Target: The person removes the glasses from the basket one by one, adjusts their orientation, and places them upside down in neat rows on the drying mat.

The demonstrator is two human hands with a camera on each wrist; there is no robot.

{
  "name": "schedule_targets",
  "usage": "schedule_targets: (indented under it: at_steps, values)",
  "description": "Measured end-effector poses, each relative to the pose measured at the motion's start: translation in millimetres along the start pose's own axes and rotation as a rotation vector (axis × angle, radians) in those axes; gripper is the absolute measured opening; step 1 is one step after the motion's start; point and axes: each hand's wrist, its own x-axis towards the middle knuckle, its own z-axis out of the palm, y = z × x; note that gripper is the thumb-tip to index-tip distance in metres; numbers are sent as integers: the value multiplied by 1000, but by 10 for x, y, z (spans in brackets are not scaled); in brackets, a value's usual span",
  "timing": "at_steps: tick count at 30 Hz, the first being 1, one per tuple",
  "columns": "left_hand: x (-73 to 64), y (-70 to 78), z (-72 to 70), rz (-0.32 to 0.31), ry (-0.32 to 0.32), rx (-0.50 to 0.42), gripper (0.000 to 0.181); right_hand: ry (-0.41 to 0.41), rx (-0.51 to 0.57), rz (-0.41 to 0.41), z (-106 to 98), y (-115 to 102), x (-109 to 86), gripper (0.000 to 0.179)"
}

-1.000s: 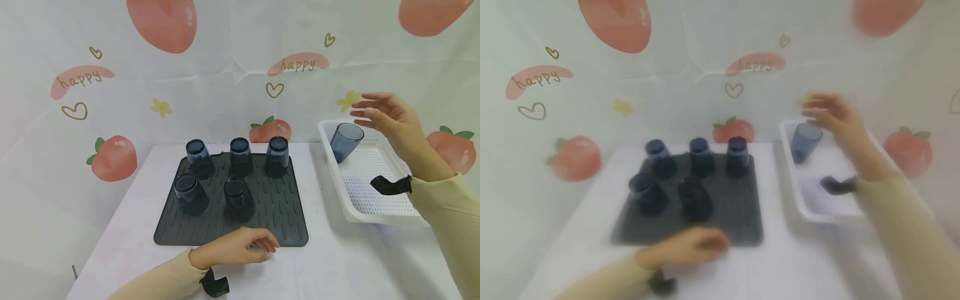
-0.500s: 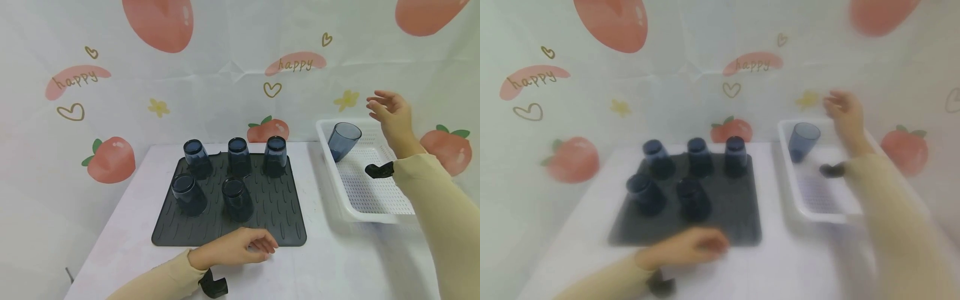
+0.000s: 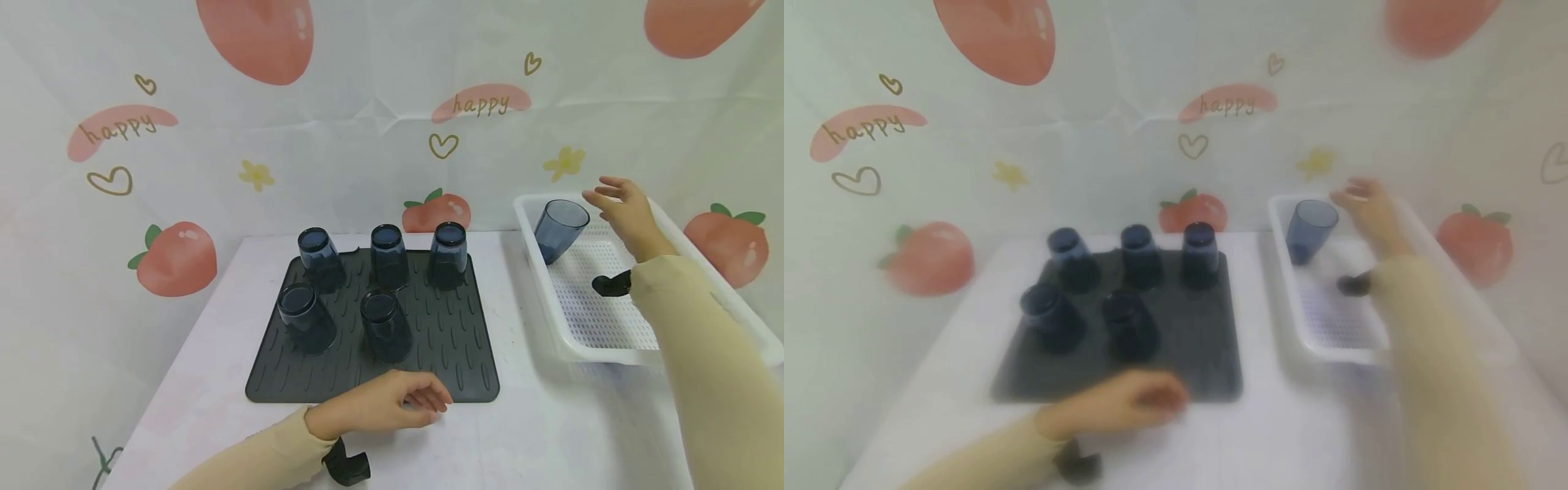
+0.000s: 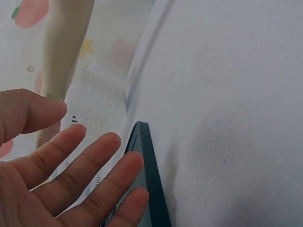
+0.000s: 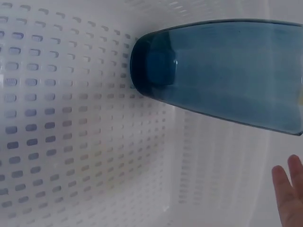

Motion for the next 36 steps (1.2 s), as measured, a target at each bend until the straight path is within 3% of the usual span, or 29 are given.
schedule_targets:
  at_steps: [5, 16, 28, 36]
  values:
    - [-1, -1, -2, 3, -1, 2, 23, -129, -62, 34, 59, -58, -13, 87]
    - [-8, 9, -15, 1, -1, 4, 23, -308, -96, 80, 177, -30, -23, 97]
    - [-7, -18, -5, 4, 3, -1, 23, -322, -113, 106, 206, -69, -65, 98]
    - [-23, -34, -7, 14, 5, -5, 23, -335, -26, 160, 239, -57, -50, 101]
